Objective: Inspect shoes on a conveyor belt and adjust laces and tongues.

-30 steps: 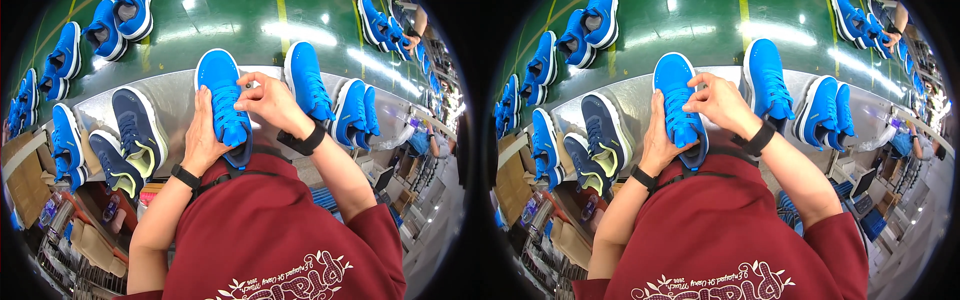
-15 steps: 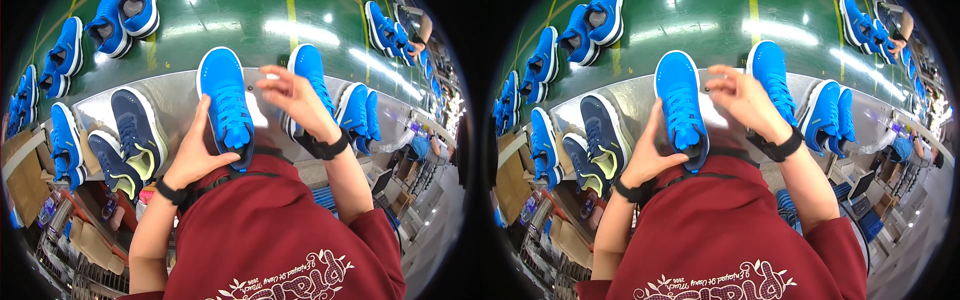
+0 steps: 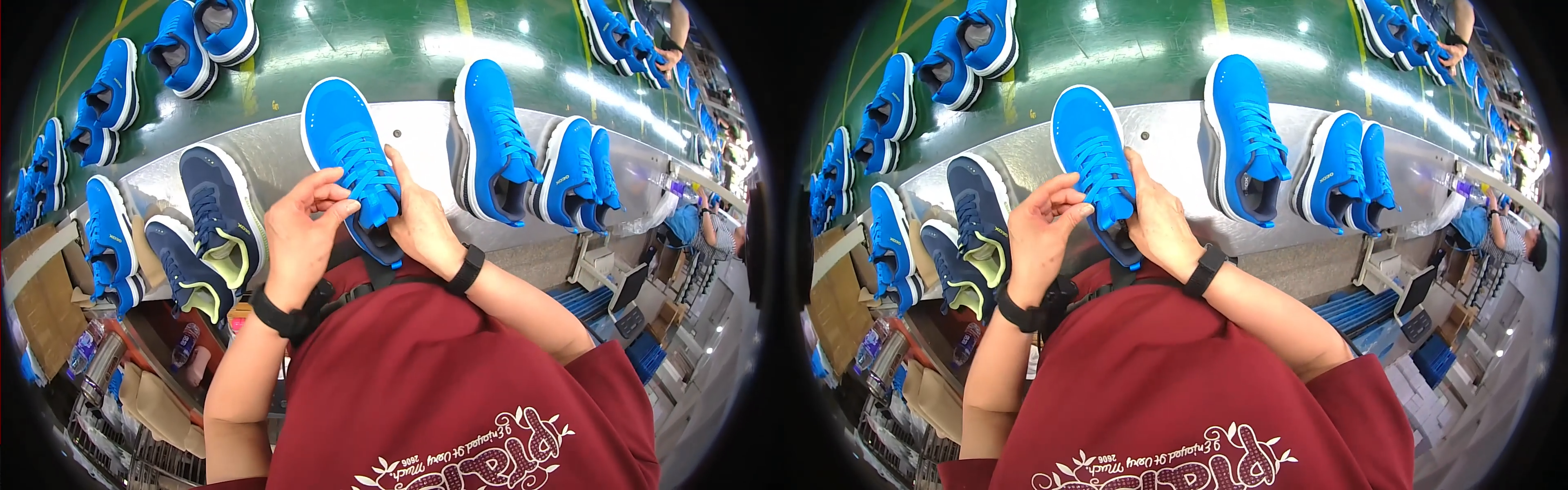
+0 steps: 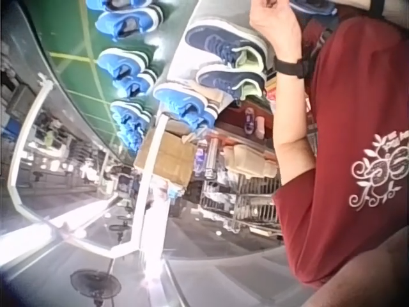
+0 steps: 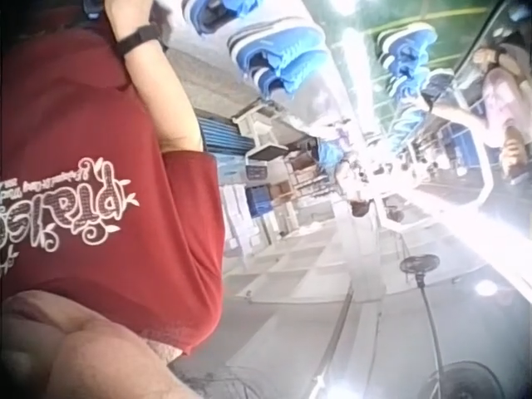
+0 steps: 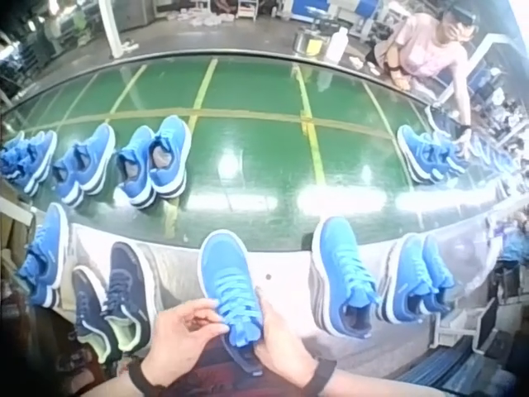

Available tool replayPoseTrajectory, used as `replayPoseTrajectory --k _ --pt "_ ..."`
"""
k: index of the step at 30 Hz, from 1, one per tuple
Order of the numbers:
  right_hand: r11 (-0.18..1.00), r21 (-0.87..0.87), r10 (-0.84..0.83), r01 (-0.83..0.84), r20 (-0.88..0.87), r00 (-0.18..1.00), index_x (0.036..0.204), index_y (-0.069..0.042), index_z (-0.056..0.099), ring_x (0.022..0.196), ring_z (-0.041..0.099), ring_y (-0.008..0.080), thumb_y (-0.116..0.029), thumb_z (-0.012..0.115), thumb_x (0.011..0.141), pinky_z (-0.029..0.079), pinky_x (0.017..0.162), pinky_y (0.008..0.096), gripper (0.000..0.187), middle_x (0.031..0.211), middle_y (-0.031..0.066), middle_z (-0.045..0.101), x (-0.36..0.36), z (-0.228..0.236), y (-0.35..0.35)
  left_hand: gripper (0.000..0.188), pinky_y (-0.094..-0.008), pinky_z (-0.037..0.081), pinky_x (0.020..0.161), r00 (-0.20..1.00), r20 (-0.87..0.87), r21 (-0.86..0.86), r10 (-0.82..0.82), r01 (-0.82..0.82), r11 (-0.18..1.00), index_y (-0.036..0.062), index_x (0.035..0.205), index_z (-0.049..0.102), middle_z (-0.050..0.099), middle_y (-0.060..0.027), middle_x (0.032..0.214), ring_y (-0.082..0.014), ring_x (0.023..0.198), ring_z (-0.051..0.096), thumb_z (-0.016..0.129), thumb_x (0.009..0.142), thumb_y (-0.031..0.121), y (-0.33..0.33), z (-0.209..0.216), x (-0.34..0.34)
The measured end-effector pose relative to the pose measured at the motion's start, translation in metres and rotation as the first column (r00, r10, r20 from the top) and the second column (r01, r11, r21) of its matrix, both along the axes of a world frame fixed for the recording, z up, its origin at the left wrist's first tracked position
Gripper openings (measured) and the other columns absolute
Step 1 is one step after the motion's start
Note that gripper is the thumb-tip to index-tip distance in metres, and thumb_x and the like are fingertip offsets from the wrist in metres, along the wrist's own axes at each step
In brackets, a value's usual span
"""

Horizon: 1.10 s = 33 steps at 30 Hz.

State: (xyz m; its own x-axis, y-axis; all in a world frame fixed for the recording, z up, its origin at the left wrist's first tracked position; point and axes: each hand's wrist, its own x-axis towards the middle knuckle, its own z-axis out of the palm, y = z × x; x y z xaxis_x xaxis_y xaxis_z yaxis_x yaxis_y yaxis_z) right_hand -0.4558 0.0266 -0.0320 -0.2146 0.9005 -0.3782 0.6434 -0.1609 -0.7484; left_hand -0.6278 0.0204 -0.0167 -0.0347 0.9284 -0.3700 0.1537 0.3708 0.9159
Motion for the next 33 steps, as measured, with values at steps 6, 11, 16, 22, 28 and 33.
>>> replayPoseTrajectory --k 6,11,16,22,28,33 --pt "0.999 -0.015 -0.038 0.037 -0.045 0.998 0.148 -0.009 0.018 0.092 0.062 0.0457 0.008 0.056 0.075 0.048 0.078 0.0478 0.084 0.093 0.0296 0.063 0.0 -0.008 -0.003 0.038 -0.0197 0.047 0.079 0.715 0.699 -0.296 0.009 0.278 0.914 -0.0008 0.117 0.056 0.063 -0.0005 0.093 -0.0065 0.086 0.059 0.071 0.082 0.005 0.023 -0.029 -0.036" --pt "0.998 -0.048 -0.037 0.034 -0.067 0.997 0.149 -0.009 0.018 0.094 0.061 0.0461 0.007 0.055 0.075 0.048 0.079 0.0478 0.084 0.097 0.0298 0.063 -0.001 -0.005 0.0 0.04 -0.0205 0.047 0.078 0.629 0.777 -0.318 0.033 0.346 0.883 -0.0001 0.117 0.055 0.062 -0.0003 0.094 -0.007 0.085 0.059 0.072 0.082 0.007 0.026 -0.037 -0.046" --pt "0.999 0.026 -0.018 0.02 -0.097 0.995 0.149 -0.009 0.018 0.097 0.06 0.0464 0.005 0.054 0.077 0.049 0.082 0.047 0.081 0.102 0.0303 0.062 0.001 -0.008 0.0 0.031 -0.0223 0.045 0.078 0.952 0.256 -0.175 -0.169 0.218 0.96 0.0021 0.114 0.059 0.064 -0.0019 0.099 -0.0083 0.089 0.058 0.067 0.084 0.004 0.033 -0.029 -0.063" --pt "0.999 -0.011 -0.042 0.041 -0.075 0.996 0.148 -0.009 0.02 0.097 0.06 0.0465 0.004 0.054 0.078 0.048 0.084 0.0475 0.079 0.103 0.0307 0.062 0.001 -0.003 0.0 0.07 -0.0424 0.034 0.106 0.825 -0.504 0.374 -0.255 0.474 0.797 0.0012 0.136 0.043 0.044 -0.0198 0.139 -0.0356 0.132 0.039 0.073 0.077 0.022 0.001 0.008 -0.02" --pt "0.999 -0.052 -0.005 0.003 -0.034 0.999 0.145 -0.006 0.021 0.105 0.057 0.0461 0.009 0.049 0.076 0.048 0.087 0.0479 0.076 0.115 0.0304 0.057 -0.001 -0.003 0.002 0.095 -0.0441 0.025 0.112 0.795 -0.471 0.233 -0.383 0.53 0.815 -0.0023 0.146 0.022 0.028 -0.0213 0.151 -0.0377 0.141 0.024 0.076 0.076 0.031 -0.015 -0.015 -0.016" --pt "1.0 -0.03 -0.012 0.011 -0.055 0.998 0.145 -0.006 0.022 0.103 0.058 0.0456 0.009 0.051 0.075 0.049 0.086 0.0476 0.077 0.113 0.0307 0.058 -0.003 0.0 0.001 0.097 -0.0445 0.027 0.111 0.829 -0.548 0.445 -0.116 0.406 0.798 -0.0023 0.146 0.023 0.029 -0.0201 0.15 -0.0378 0.14 0.025 0.077 0.074 0.033 -0.017 -0.018 -0.01"
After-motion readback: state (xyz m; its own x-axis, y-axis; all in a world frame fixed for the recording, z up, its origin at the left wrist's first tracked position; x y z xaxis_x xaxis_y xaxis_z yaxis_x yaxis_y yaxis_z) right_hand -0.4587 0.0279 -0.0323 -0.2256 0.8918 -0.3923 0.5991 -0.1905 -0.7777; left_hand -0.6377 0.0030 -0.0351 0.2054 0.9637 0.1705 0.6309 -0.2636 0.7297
